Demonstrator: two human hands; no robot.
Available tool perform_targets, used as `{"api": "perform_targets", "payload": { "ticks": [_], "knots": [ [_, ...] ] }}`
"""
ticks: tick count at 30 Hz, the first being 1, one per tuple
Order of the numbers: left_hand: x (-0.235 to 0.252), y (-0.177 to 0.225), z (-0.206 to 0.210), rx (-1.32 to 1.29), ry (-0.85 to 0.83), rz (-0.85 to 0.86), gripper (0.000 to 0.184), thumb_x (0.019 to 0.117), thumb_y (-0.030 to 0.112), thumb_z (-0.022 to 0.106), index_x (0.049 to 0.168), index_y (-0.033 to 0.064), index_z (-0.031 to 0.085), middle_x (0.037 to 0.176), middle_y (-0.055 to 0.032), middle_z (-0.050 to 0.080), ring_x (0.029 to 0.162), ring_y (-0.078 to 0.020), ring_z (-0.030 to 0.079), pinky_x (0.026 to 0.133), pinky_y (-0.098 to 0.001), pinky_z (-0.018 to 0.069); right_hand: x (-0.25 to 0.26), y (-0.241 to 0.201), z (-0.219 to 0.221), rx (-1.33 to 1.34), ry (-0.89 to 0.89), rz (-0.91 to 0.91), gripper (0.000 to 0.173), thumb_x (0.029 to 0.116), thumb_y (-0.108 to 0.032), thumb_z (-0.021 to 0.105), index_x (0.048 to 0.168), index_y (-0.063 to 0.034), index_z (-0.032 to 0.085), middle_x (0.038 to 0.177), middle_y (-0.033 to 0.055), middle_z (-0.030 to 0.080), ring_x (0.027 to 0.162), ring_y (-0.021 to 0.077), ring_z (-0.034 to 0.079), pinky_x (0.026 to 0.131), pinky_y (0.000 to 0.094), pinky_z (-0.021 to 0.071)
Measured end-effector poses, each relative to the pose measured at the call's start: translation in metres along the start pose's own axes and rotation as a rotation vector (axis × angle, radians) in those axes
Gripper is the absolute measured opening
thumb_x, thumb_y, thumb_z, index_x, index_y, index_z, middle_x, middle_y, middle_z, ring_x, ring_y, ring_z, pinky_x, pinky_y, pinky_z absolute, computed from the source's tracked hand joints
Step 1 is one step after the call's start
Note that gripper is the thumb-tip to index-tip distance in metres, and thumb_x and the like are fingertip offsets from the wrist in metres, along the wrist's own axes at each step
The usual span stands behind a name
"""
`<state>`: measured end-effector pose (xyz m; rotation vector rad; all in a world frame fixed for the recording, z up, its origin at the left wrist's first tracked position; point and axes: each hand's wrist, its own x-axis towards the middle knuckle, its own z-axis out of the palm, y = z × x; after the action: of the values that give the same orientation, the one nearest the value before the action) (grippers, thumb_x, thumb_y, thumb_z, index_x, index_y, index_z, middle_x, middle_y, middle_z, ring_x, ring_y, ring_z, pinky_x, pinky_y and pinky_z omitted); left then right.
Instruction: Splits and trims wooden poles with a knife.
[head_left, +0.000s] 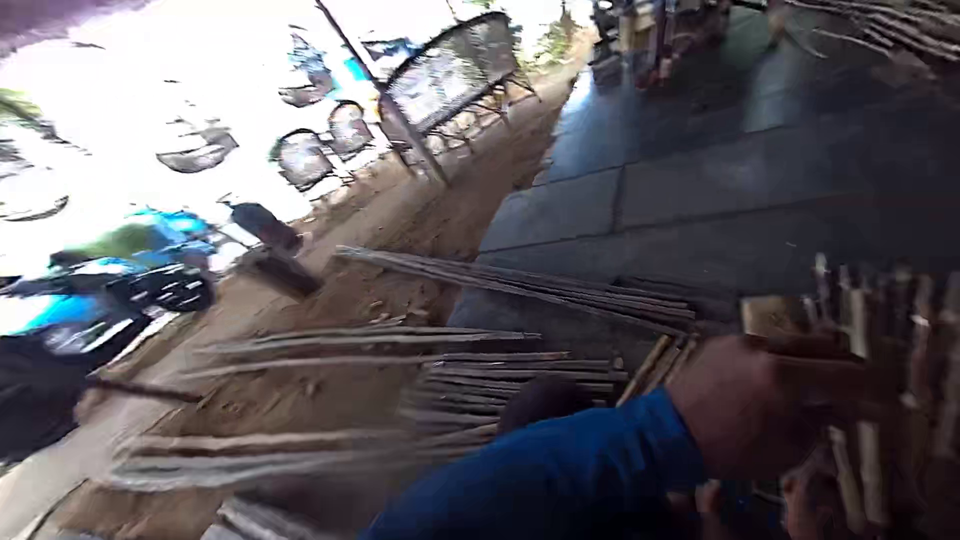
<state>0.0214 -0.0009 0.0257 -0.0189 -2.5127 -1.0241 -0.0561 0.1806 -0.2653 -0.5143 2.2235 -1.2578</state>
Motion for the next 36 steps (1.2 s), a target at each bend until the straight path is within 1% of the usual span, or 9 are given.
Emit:
{"api": "perform_targets", "payload": {
  "ticks": [2,4,10,16,26,29,33,35,36],
  "knots": [
    [-0.001,-0.007,-0.009,-0.007,0.035,0.032,0.012,0.0913,-0.002,0.070,0.100,0.0014,0.078,0.115,-0.0105,0.074,0.106,-0.0164,0.072,0.090,-0.0355,0.0631,0.024,0.063,0.021,-0.024,0.148,0.145,0.084,0.1071,-0.062,0.025,0.094,0.0070,0.071,0.077,0.0220,0.066,0.069,0.0342,0.064,0.068,0.0605,0.0526],
    [0.000,-0.012,-0.020,0.014,0.032,0.032,0.013,0.0926,0.001,0.069,0.101,0.0033,0.078,0.118,-0.0073,0.074,0.108,-0.0147,0.072,0.090,-0.0335,0.0637,0.039,0.046,0.023,-0.031,0.128,0.026,0.080,0.1058,-0.064,0.020,0.087,-0.0020,0.068,0.068,0.0123,0.060,0.062,0.0278,0.060,0.061,0.0538,0.0528],
    [-0.003,-0.019,-0.025,0.107,0.054,-0.015,0.015,0.0943,0.015,0.073,0.108,0.0105,0.077,0.121,-0.0030,0.074,0.104,-0.0178,0.075,0.084,-0.0338,0.0671,0.022,0.001,-0.006,-0.095,-0.014,0.186,0.060,0.1117,-0.045,0.029,0.113,-0.0009,0.071,0.099,0.0175,0.071,0.097,0.0313,0.069,0.091,0.0538,0.0532],
    [0.002,0.011,-0.005,-0.081,0.070,0.012,0.014,0.0939,0.004,0.069,0.105,0.0073,0.075,0.105,-0.0015,0.076,0.098,-0.0154,0.073,0.087,-0.0315,0.0625,0.022,0.046,0.017,-0.100,0.040,0.288,0.073,0.1071,-0.061,0.023,0.106,-0.0067,0.072,0.096,0.0162,0.072,0.095,0.0325,0.071,0.087,0.0579,0.0557],
    [-0.006,-0.026,-0.033,-0.142,-0.077,-0.021,0.018,0.0925,0.004,0.068,0.107,0.0116,0.076,0.118,-0.0098,0.075,0.114,-0.0346,0.071,0.096,-0.0479,0.0623,0.024,0.028,0.013,-0.097,-0.025,0.202,0.074,0.1065,-0.062,0.019,0.104,-0.0091,0.070,0.088,0.0127,0.070,0.087,0.0292,0.071,0.081,0.0536,0.0574],
    [-0.004,-0.029,-0.033,-0.150,-0.006,-0.038,0.018,0.0899,0.005,0.071,0.107,0.0085,0.075,0.112,-0.0091,0.076,0.107,-0.0303,0.073,0.092,-0.0443,0.0632,0.023,0.049,0.018,-0.077,-0.038,0.410,0.084,0.1040,-0.069,0.016,0.100,-0.0057,0.072,0.093,0.0174,0.072,0.093,0.0342,0.072,0.084,0.0587,0.0558],
    [-0.010,-0.033,-0.031,0.151,0.139,-0.083,0.029,0.0884,0.020,0.079,0.109,0.0019,0.072,0.092,-0.0032,0.074,0.077,-0.0118,0.071,0.071,-0.0307,0.0619,0.009,0.022,0.013,-0.122,-0.018,0.156,0.069,0.1083,-0.058,0.022,0.103,-0.0067,0.069,0.087,0.0144,0.070,0.085,0.0304,0.071,0.077,0.0529,0.0573],
    [-0.008,-0.031,-0.030,0.218,0.174,-0.081,0.030,0.0883,0.020,0.079,0.109,0.0000,0.072,0.091,-0.0043,0.074,0.076,-0.0094,0.070,0.070,-0.0283,0.0609,-0.007,0.006,0.014,-0.184,0.243,-0.050,0.057,0.1110,-0.038,0.037,0.095,0.0045,0.072,0.077,0.0227,0.069,0.067,0.0332,0.069,0.057,0.0452,0.0559],
    [-0.005,-0.031,-0.030,0.206,0.184,-0.077,0.029,0.0882,0.019,0.079,0.109,-0.0003,0.071,0.092,-0.0041,0.074,0.077,-0.0089,0.071,0.071,-0.0274,0.0619,-0.005,-0.049,-0.019,-0.156,-0.076,0.336,0.048,0.1128,-0.031,0.037,0.125,0.0051,0.066,0.117,0.0273,0.068,0.109,0.0382,0.066,0.096,0.0499,0.0510]
  ]
}}
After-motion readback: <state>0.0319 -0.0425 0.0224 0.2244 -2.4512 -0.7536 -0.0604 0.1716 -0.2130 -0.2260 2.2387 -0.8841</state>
